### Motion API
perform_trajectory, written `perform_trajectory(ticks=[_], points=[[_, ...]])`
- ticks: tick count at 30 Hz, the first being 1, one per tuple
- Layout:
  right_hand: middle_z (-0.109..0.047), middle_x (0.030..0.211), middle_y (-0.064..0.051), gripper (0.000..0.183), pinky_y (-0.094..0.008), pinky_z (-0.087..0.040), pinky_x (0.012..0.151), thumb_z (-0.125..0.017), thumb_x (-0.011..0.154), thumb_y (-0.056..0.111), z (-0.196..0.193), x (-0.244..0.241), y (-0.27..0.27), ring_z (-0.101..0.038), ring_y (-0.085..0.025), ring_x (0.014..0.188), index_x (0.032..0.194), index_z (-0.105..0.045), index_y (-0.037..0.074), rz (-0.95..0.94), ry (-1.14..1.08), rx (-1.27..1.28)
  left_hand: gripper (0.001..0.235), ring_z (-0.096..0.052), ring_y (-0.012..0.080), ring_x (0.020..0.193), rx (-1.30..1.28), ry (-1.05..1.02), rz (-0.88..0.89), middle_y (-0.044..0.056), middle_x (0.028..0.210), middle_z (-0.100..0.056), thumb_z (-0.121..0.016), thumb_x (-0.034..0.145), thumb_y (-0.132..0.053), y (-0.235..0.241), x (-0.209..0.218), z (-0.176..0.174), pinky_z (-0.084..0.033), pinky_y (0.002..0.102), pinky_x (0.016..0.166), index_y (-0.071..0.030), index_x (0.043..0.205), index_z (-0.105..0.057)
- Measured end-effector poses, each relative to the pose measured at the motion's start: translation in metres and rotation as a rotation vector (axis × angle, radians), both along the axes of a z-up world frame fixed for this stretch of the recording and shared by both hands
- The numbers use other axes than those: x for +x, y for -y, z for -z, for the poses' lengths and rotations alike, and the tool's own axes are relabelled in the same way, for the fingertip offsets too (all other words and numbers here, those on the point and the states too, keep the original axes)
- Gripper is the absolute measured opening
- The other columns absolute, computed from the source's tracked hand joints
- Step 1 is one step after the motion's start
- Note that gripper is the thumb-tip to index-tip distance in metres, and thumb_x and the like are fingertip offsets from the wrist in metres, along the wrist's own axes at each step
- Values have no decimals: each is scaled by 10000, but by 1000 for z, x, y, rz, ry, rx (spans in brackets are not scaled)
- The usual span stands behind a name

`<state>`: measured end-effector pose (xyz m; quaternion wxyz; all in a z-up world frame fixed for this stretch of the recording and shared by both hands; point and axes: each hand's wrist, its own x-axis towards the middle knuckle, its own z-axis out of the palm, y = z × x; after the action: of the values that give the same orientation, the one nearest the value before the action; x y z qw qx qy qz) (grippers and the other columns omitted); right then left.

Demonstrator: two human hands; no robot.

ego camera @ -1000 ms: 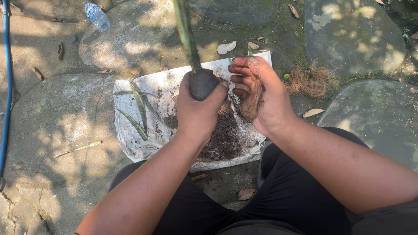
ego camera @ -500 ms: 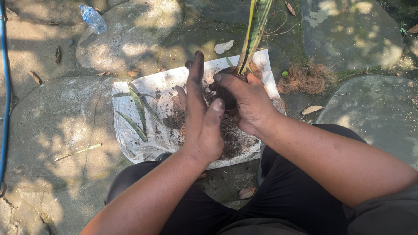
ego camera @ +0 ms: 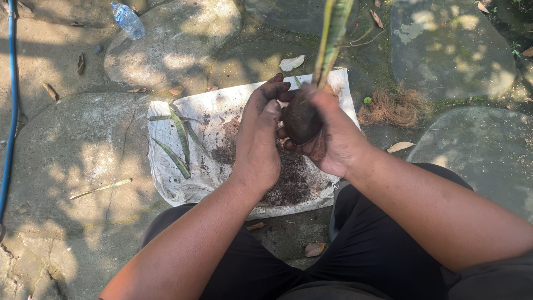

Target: The person mixes soil and coconut coir by hand, then wraps a plant's roots with the mixture. The person continues to add more coir and soil to the root ball, ensuring it is well-covered.

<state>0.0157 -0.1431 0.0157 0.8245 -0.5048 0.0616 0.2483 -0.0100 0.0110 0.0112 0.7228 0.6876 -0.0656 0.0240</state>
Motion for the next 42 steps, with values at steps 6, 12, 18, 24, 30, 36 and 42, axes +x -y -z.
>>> perform_trajectory(ticks=[6,12,18,24,30,36,42], points=[[-569,1429,-186,830,-506,-439,1170,-332,985,643,16,-4,9,-565,-289,1347,1525,-439,22,-131,197,141,561,-694,225,1010,-34,-165,-81,189,1172,-674,-716,886,-213,7,9,-1,-598,331,860,40,1320,-465],[-588,1416,-60,631,-354,-346,1092,-227,1052,487,33,-7,16,-492,-190,1345,1451,-514,92,-116,398,-307,387,-731,208,908,-579,-417,-166,155,1068,-684,-709,895,-113,3,22,8,-645,330,795,43,1210,-547],[-578,1155,-1,316,-334,-400,940,-472,1070,314,29,-4,24,-462,-132,1037,1215,-619,74,169,263,-112,330,-708,214,881,-666,-446,-72,140,1013,-659,-687,909,-103,5,20,14,-632,351,761,41,1174,-552],[-617,1135,-48,369,-372,-468,907,-479,1039,388,25,-10,20,-532,-190,1060,1202,-613,86,100,44,62,352,-684,182,882,-717,-366,2,122,1020,-647,-713,951,-184,4,15,3,-621,333,760,-5,1202,-542],[-432,1485,-142,863,-400,-455,1121,-758,968,372,18,-26,14,-470,-234,1348,1593,-242,77,-77,753,-403,381,-676,162,934,-709,-414,57,78,1021,-645,-631,994,-324,6,5,-5,-608,324,790,-28,1216,-538],[-382,1517,-150,994,-399,-486,1233,-869,912,365,18,-27,12,-471,-232,1425,1597,-211,72,-3,1045,-522,538,-688,234,921,-795,-381,210,134,1002,-642,-450,1066,-518,8,-1,-3,-625,382,843,0,1181,-543],[-424,1533,-150,891,-394,-464,1240,-800,977,451,22,-27,10,-493,-227,1444,1583,-292,40,26,800,-247,540,-640,199,1009,-695,-310,164,112,1087,-645,-482,1070,-496,13,-9,7,-564,347,912,6,1247,-572]])
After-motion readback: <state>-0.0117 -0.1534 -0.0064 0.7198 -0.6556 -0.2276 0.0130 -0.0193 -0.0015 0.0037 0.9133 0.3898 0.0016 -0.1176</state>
